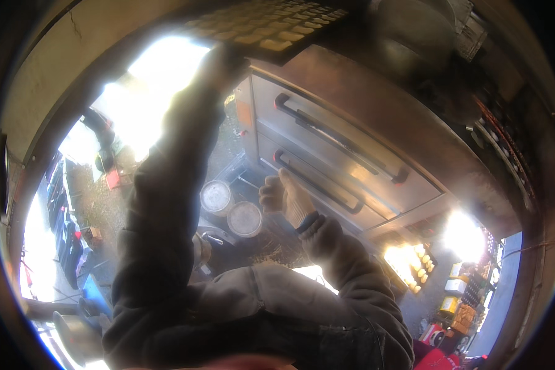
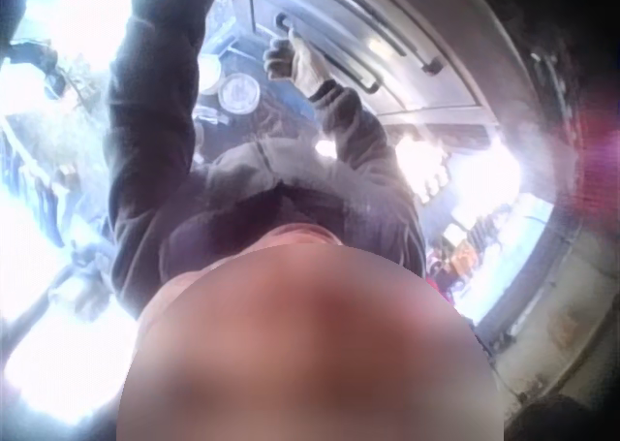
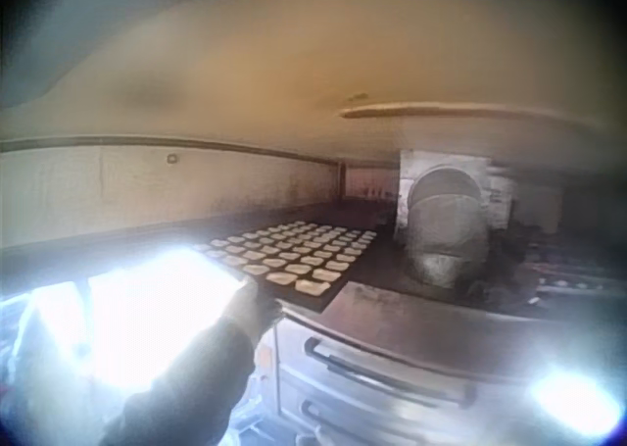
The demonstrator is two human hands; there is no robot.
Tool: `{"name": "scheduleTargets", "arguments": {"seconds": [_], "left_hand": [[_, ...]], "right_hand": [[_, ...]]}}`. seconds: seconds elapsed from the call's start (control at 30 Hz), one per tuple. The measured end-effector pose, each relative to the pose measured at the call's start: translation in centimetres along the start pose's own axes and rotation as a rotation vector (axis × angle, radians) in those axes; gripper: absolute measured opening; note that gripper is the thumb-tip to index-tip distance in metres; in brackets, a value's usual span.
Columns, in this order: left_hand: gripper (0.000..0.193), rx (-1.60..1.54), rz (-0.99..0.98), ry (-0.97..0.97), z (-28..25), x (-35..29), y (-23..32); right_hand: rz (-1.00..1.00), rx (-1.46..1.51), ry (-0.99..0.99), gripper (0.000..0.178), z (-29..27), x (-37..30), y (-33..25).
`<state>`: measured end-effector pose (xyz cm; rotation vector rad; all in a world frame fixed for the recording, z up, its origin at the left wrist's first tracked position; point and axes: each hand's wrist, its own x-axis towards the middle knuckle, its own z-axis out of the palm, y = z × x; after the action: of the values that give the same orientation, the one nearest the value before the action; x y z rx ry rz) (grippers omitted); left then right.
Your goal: The person pours batter from a metal pitcher into a multi-cavity mold using a ladle to guide the flow. They refill the pitcher from a larger pot and repeat the process, then place the filled mold into a warmer.
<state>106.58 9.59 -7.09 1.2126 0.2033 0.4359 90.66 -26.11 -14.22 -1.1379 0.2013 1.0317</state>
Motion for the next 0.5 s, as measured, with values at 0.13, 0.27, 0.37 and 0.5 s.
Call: {"name": "scheduleTargets", "arguments": {"seconds": [0.13, 0.27, 0.37, 0.5], "left_hand": [[0.049, -0.198, -0.201, 0.104, 2.3, -4.9, 0.9], [0.043, -0.154, -0.269, -0.113, 15.1, -18.8, -0.3], [0.043, 0.008, -0.417, -0.344, 28.7, -33.5, -6.2], [0.042, 0.526, -0.408, -0.202, 37.2, -57.7, -15.8]], "right_hand": [[0.004, -0.105, -0.049, 0.057, 0.5, -0.3, -1.3], [-0.049, -0.143, -0.079, 0.057, -6.0, -7.4, -3.9], [-0.055, -0.009, 0.183, 0.058, -19.3, -21.9, -2.9], [-0.094, 0.004, 0.173, 0.061, -38.1, -42.9, 5.0]]}}
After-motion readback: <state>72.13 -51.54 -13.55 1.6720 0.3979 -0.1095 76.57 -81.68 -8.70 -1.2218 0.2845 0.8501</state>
